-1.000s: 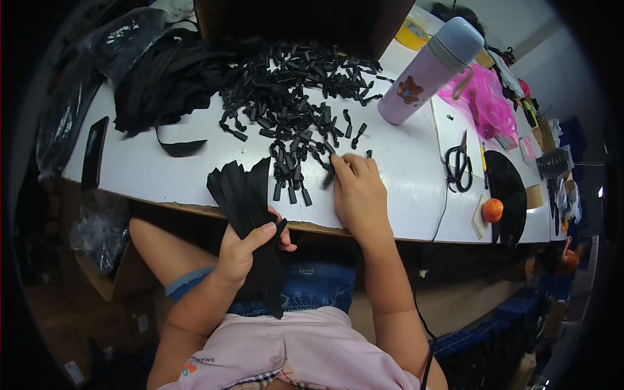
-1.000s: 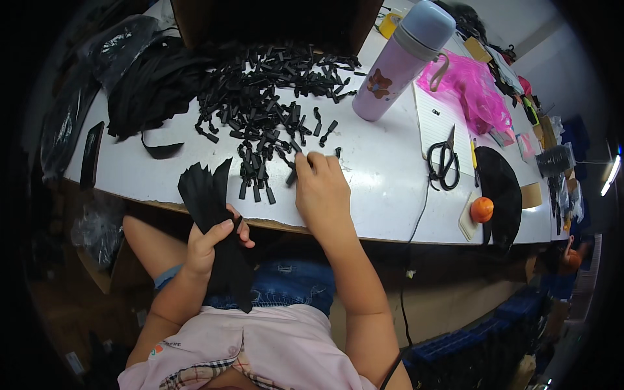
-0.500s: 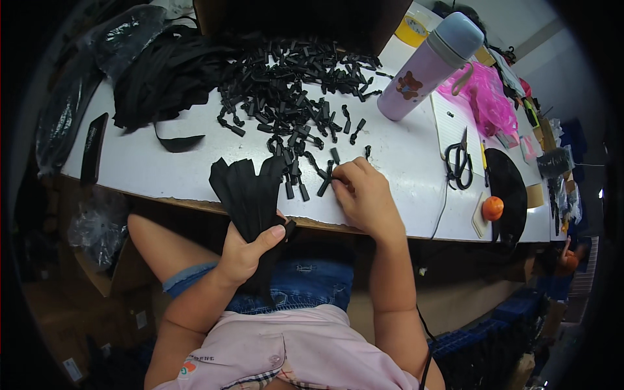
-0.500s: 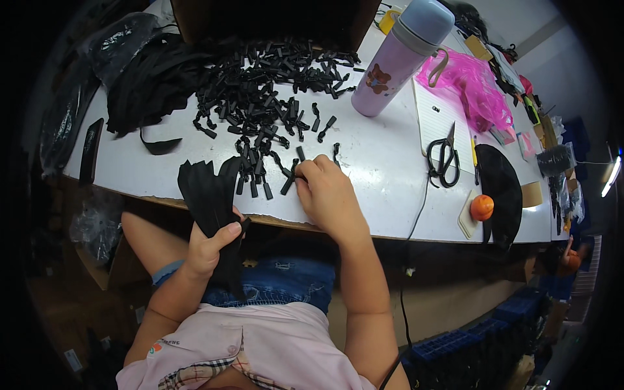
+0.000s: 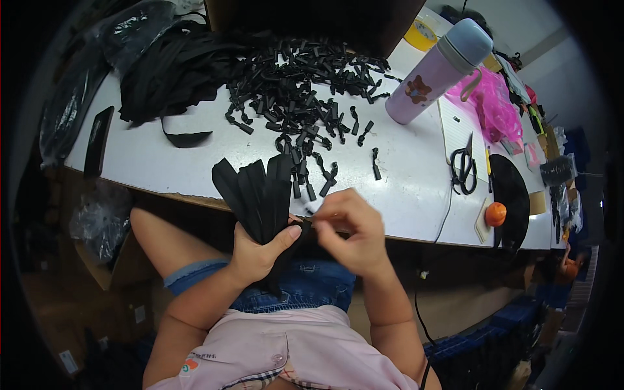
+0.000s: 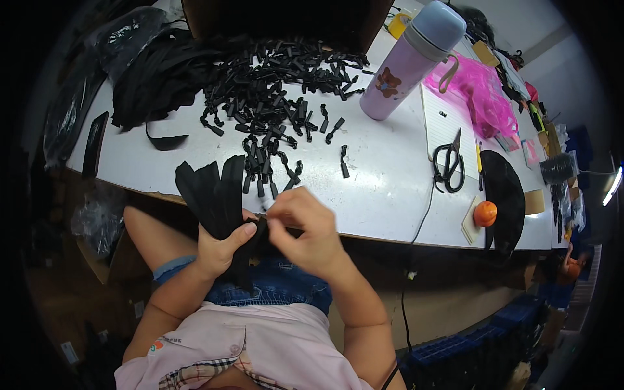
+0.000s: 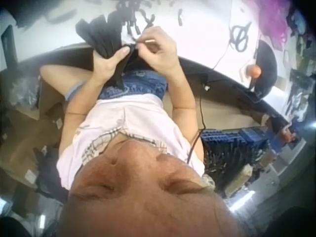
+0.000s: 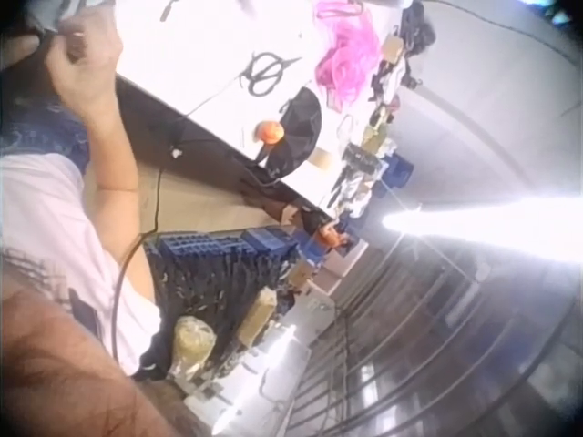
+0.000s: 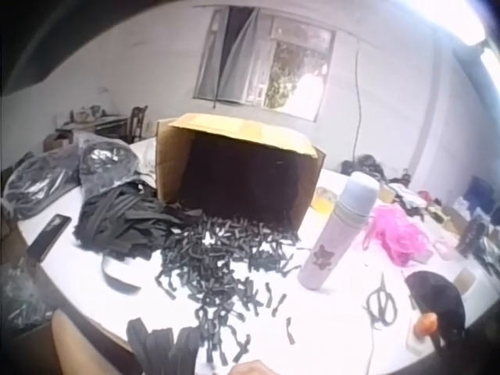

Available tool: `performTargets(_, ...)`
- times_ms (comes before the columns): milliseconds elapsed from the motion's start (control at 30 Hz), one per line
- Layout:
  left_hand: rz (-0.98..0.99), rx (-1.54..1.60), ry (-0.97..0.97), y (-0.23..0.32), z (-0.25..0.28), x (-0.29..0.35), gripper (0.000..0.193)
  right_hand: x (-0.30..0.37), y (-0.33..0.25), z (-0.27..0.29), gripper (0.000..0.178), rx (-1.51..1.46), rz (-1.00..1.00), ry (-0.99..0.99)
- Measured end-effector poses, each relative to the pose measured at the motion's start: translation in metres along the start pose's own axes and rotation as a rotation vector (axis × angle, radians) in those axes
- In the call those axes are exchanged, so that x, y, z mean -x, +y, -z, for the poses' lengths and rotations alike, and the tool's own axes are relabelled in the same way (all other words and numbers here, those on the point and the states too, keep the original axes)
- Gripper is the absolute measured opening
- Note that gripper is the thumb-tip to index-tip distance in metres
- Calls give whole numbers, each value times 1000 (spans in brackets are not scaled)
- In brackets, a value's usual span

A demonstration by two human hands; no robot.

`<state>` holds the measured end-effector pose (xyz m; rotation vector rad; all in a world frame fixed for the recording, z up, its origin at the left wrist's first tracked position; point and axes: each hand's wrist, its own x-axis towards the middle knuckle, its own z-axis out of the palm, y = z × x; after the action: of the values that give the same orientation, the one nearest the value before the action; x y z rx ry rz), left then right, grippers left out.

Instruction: The recorder is assembling garment or bag components by attaching small plastic clips to black fabric straps at a workbench.

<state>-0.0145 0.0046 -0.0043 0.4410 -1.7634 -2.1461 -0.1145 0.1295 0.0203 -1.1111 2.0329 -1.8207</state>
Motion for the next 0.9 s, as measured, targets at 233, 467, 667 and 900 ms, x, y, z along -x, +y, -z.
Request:
performTargets(233,-73,62,-12,-4,-3,-1,14,5,3,-3,23,-68,89,-99)
performTargets(467,-62,59,5,-6,-4,0,14,7,3,-1,29,-146,-25,-105)
performTargets(667,-74,10,-22,0,-5,-3,13,5,3,-1,34,51,154,-117)
performTargets(900,21,64,-6,-6,-1,-3,15,5,7,-5,36,103,274,-84)
